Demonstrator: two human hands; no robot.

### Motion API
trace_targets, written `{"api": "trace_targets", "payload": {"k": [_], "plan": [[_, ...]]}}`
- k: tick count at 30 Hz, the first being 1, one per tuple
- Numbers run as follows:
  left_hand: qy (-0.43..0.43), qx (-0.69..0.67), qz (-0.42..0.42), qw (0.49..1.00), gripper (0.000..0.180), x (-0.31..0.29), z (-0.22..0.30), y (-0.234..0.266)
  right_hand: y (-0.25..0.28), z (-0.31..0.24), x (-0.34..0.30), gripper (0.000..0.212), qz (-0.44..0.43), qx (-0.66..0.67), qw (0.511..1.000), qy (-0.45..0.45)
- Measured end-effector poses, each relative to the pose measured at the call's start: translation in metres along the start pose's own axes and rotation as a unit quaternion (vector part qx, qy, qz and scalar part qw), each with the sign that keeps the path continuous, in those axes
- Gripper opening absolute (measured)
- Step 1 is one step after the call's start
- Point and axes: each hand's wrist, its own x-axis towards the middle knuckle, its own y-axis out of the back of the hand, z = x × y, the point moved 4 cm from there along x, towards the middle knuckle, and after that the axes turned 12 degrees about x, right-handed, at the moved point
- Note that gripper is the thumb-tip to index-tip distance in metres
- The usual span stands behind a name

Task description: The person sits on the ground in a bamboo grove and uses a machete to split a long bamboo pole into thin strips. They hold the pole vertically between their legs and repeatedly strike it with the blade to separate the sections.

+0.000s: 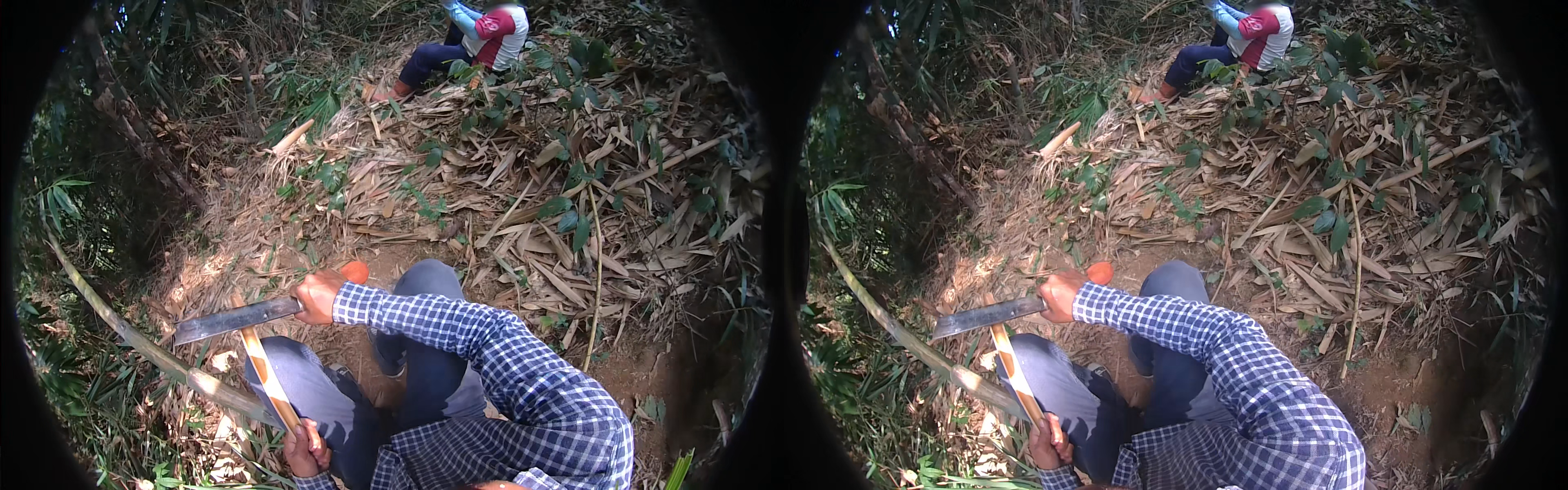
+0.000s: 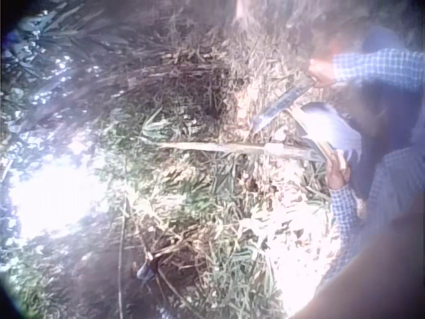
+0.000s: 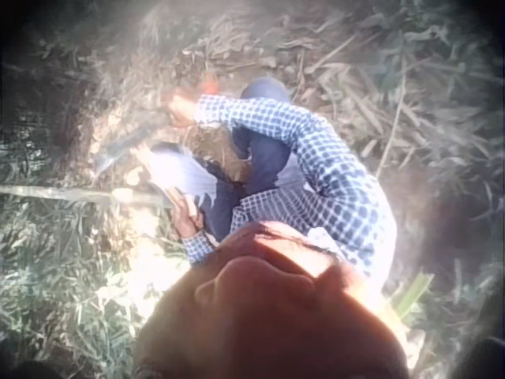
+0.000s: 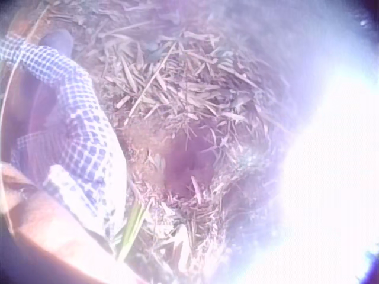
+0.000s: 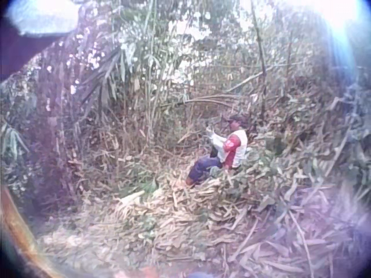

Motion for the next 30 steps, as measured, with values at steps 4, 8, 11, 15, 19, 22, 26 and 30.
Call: {"api": "trace_targets", "payload": {"k": [4,8,11,15,19,22,26,30], "plan": [[0.008,0.004,0.046,0.999,0.032,0.002,0.0,0.003,-0.018,0.023,-0.004,0.028,0.006,0.043,0.999,0.004],[0.012,0.018,0.048,0.999,0.034,0.001,0.001,0.006,-0.027,0.028,0.001,0.029,-0.009,0.051,0.999,-0.002],[0.006,0.012,0.044,0.999,0.036,0.0,0.003,0.005,-0.029,0.025,0.002,0.028,0.0,0.048,0.999,0.001],[0.0,0.026,0.072,0.997,0.038,0.002,0.004,-0.003,-0.033,0.023,0.002,0.03,-0.005,0.076,0.997,0.016],[0.008,0.023,0.088,0.996,0.038,0.002,-0.001,0.001,-0.033,0.018,0.004,0.029,-0.006,0.082,0.997,0.003],[0.066,-0.018,0.079,0.995,0.031,-0.002,0.001,0.003,-0.039,0.016,0.009,0.025,-0.004,0.064,0.998,-0.018],[0.061,-0.019,0.165,0.984,0.023,-0.005,0.015,-0.02,-0.042,0.011,0.014,0.024,-0.021,0.076,0.997,-0.01],[0.055,-0.019,0.151,0.987,0.023,-0.006,0.018,-0.018,-0.043,0.01,0.014,0.024,-0.019,0.085,0.996,-0.003]]}}
